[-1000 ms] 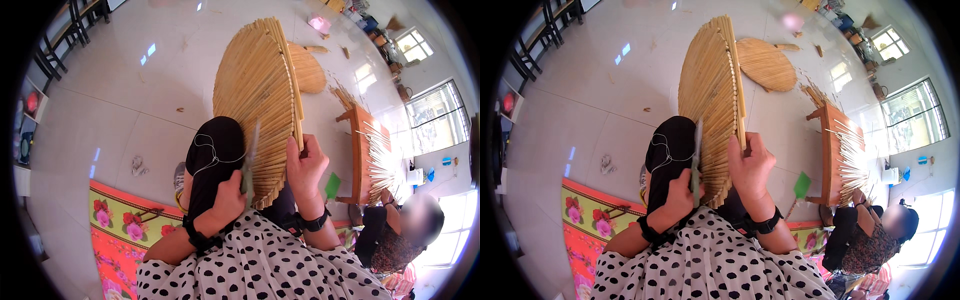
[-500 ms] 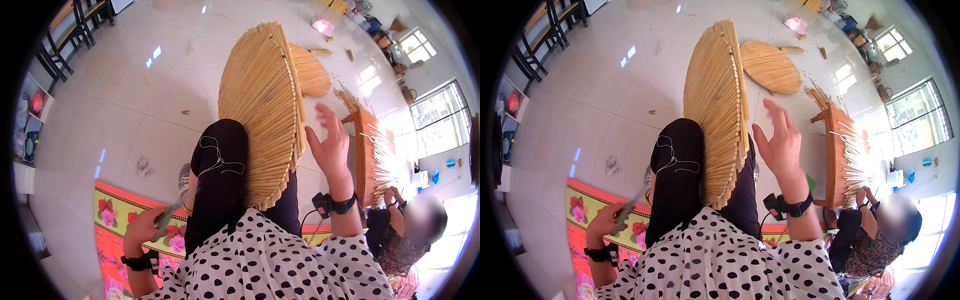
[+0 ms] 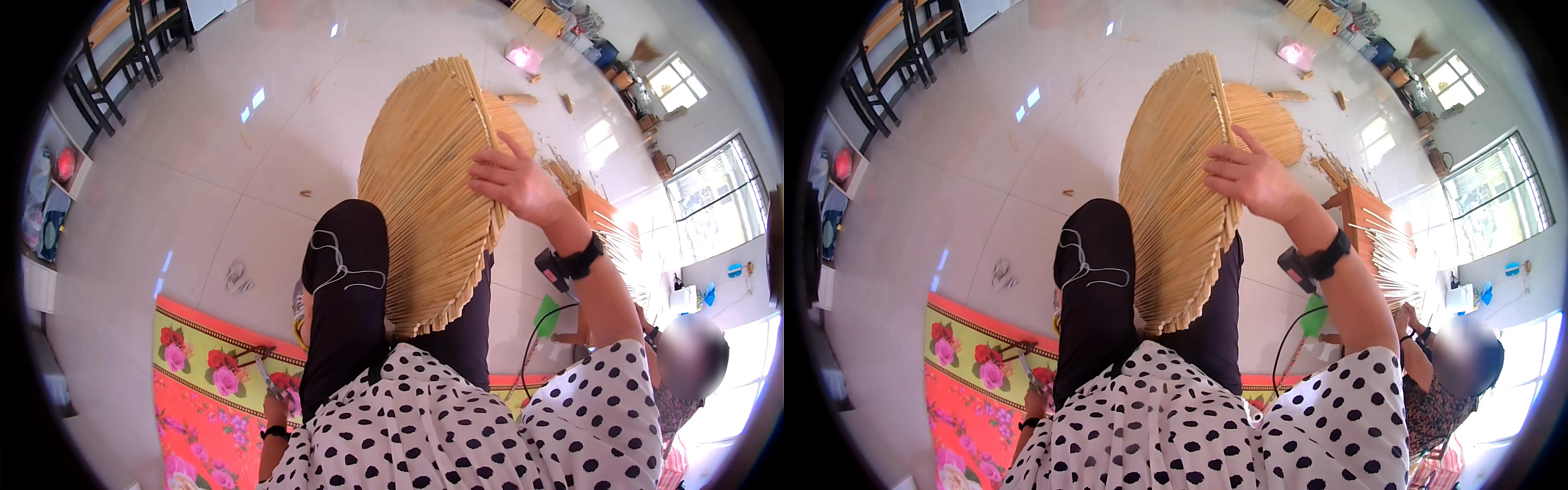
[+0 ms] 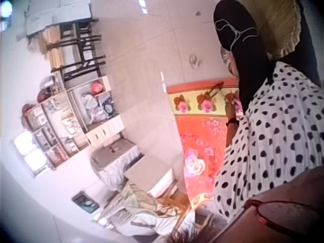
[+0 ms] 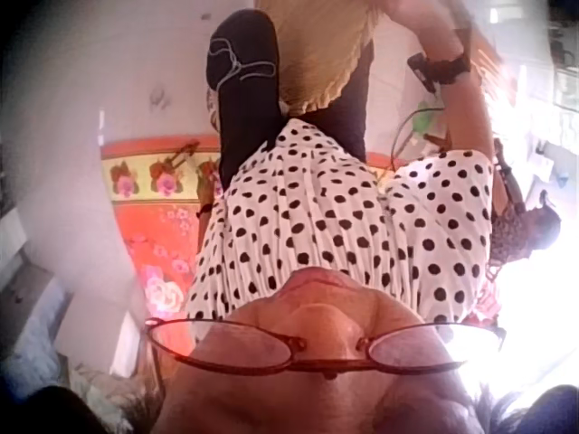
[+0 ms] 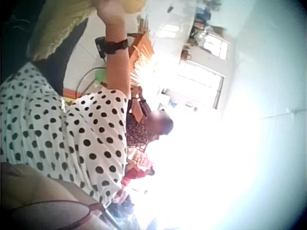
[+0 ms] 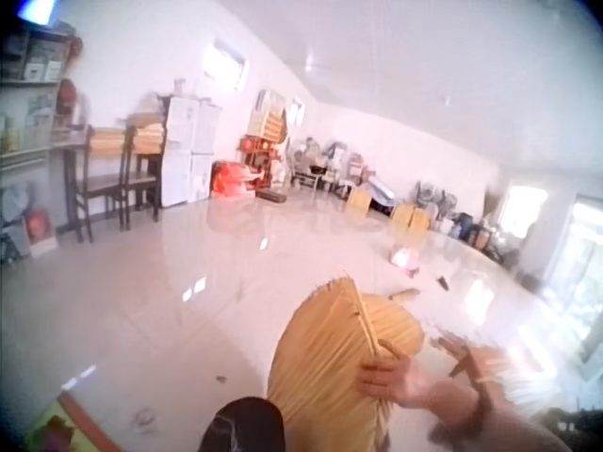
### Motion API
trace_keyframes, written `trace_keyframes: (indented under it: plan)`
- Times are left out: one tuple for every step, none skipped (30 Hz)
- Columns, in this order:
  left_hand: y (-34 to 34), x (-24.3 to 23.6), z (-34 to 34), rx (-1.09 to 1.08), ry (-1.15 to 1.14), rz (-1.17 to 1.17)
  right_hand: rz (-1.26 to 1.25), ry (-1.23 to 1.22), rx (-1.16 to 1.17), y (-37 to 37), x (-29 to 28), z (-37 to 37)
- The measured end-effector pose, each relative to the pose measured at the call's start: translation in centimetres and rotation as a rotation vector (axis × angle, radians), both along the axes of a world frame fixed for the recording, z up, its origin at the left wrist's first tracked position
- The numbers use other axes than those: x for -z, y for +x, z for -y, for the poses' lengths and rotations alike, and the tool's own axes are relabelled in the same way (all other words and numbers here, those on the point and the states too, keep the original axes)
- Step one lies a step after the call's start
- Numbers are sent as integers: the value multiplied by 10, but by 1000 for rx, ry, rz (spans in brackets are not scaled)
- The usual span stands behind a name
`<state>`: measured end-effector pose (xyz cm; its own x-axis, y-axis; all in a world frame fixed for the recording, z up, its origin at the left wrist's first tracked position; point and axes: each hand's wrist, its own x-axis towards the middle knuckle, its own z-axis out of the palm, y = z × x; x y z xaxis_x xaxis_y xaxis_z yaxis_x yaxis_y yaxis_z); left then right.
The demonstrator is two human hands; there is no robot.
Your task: The person sits on the floor and weaves thin bamboo strips together using a needle and thread. They pull the thread through the strips to secure them, then use scissors to cut the thread and trim the edges of the bamboo mat.
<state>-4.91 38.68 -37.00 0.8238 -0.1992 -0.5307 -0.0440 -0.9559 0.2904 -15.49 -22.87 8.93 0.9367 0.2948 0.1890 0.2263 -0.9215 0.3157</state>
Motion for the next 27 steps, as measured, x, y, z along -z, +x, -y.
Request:
trace_keyframes:
  plan:
    - [-3,7,-2,35,-132,8,6,-11,-11,1,1,11]
    - [-13,-4,10,81,-256,-11,-8,-24,-2,3,-2,19]
    - [-12,15,1,160,-186,5,0,-15,26,3,-4,28]
    - [-10,33,-10,238,-113,21,7,-6,54,1,-6,38]
    - [-7,48,-19,309,-34,42,20,8,77,2,-3,47]
    - [-8,42,-2,127,-93,72,28,11,131,-3,-1,56]
    - [-2,31,6,133,-120,43,36,14,185,-9,1,66]
    - [9,7,15,146,-144,10,42,18,245,-17,5,74]
    - [17,-14,15,139,-154,-4,68,25,270,-14,8,78]
    - [32,14,-2,17,-96,65,93,31,297,-13,10,83]
    - [45,27,-21,2,-229,301,126,40,317,-8,12,86]
    - [65,15,-10,34,-159,83,129,46,362,-16,13,92]
    - [85,16,-38,90,-234,399,178,86,359,-2,13,91]
    - [94,-8,-10,-33,-347,226,171,88,411,-12,14,97]
    - [120,-11,-33,-118,-440,299,198,112,417,-1,13,93]
    - [148,-16,-63,-203,-531,385,231,143,415,14,13,87]
    - [140,-33,-24,-290,-644,350,204,111,477,2,10,88]
    - [134,-88,22,-376,-744,322,165,163,546,-12,9,92]
    - [150,-104,13,-332,-695,460,158,246,564,-3,3,89]
    - [165,-114,4,-287,-642,590,145,327,584,4,-1,86]
    - [169,-136,16,-306,-758,590,102,330,634,9,-5,80]
    - [169,-168,26,-329,-858,602,56,347,671,18,-9,71]
    - [169,-189,37,-295,-893,644,10,351,707,27,-18,60]
    - [169,-210,44,-260,-915,693,-1,403,697,38,-20,49]
    - [164,-227,54,-226,-943,733,-16,442,693,44,-27,38]
    - [157,-242,70,-231,-954,727,-28,472,700,47,-34,30]
    - [150,-256,87,-232,-961,725,15,509,676,51,-36,23]
